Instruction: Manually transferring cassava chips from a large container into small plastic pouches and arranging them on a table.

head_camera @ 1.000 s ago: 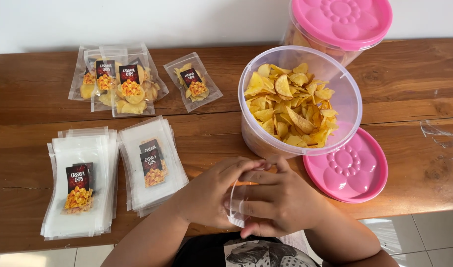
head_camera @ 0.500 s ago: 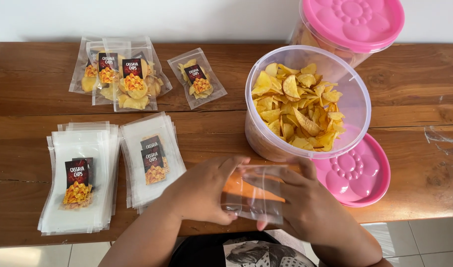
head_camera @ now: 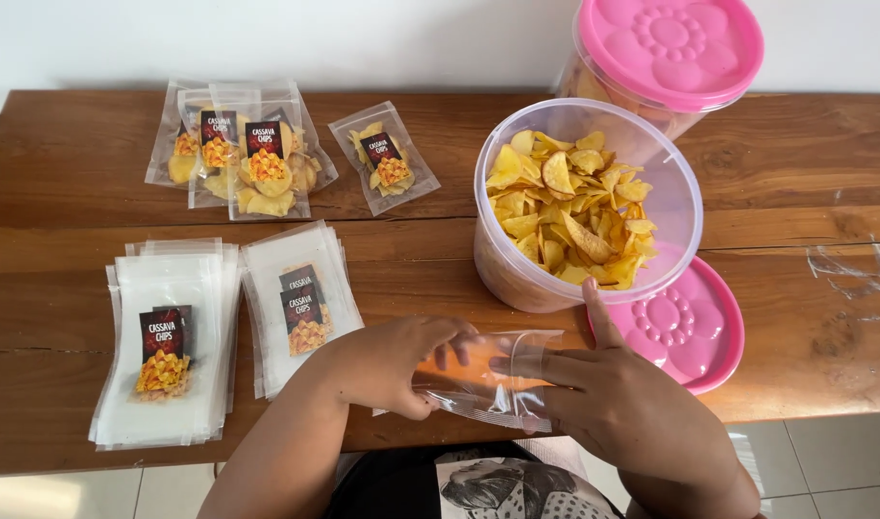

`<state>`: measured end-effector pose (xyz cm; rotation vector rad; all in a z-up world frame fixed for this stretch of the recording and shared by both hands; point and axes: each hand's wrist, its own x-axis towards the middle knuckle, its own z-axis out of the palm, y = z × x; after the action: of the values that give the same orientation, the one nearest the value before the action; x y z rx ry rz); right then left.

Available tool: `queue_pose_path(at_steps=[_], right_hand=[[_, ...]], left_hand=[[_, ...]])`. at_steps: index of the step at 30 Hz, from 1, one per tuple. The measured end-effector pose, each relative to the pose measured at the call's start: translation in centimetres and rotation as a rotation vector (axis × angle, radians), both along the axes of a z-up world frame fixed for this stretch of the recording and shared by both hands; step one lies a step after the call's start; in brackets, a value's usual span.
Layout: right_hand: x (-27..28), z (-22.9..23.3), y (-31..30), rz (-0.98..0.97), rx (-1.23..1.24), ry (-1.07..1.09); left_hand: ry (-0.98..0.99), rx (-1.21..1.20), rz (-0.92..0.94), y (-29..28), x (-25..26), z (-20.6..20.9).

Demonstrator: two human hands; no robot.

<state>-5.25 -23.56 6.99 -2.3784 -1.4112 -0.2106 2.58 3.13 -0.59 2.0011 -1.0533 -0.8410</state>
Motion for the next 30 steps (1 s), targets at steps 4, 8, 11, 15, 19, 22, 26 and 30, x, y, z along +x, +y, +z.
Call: queue_pose_path(at_steps=[4,8,11,15,19,22,26,30], right_hand=[[-1.2,2.2,0.7,-0.137,0.009,-0.017],[-1.3,3.4,1.9,-0.022,-0.002,-0.115],[-1.1,3.3,1.3,-0.013,-0.057,-0.13],[1.1,4.6,-1.0,0.057,-0.032,-0.057],[7.2,7.0,-1.7,-0.032,0.27,0.188],[12.5,4.9,-2.1,-0.279,0.004,-0.059],[16.2,2.6,-0.3,-0.476,-0.326,-0.101],[17.4,0.5,0.9,-0.583,-0.402,0.061]], left_hand=[[-0.256,-0.278,-0.064,-0.4,-1.6,2.0],[-0.181,-0.547,0.109,-4.0,-4.7,5.4],[-0.052,-0.536,0.2,-5.7,-4.7,6.2],[-0.006,-0.675,0.431,-6.6,-3.5,6.1],[0.112,-0.753,0.275,-6.0,-2.0,2.9],[0.114,-0.781,0.34,-6.0,-1.4,1.3],[0.145,-0.785,0.4,-5.4,-0.9,-0.1],[0.107,-0.796,0.416,-5.6,-1.0,-0.1]])
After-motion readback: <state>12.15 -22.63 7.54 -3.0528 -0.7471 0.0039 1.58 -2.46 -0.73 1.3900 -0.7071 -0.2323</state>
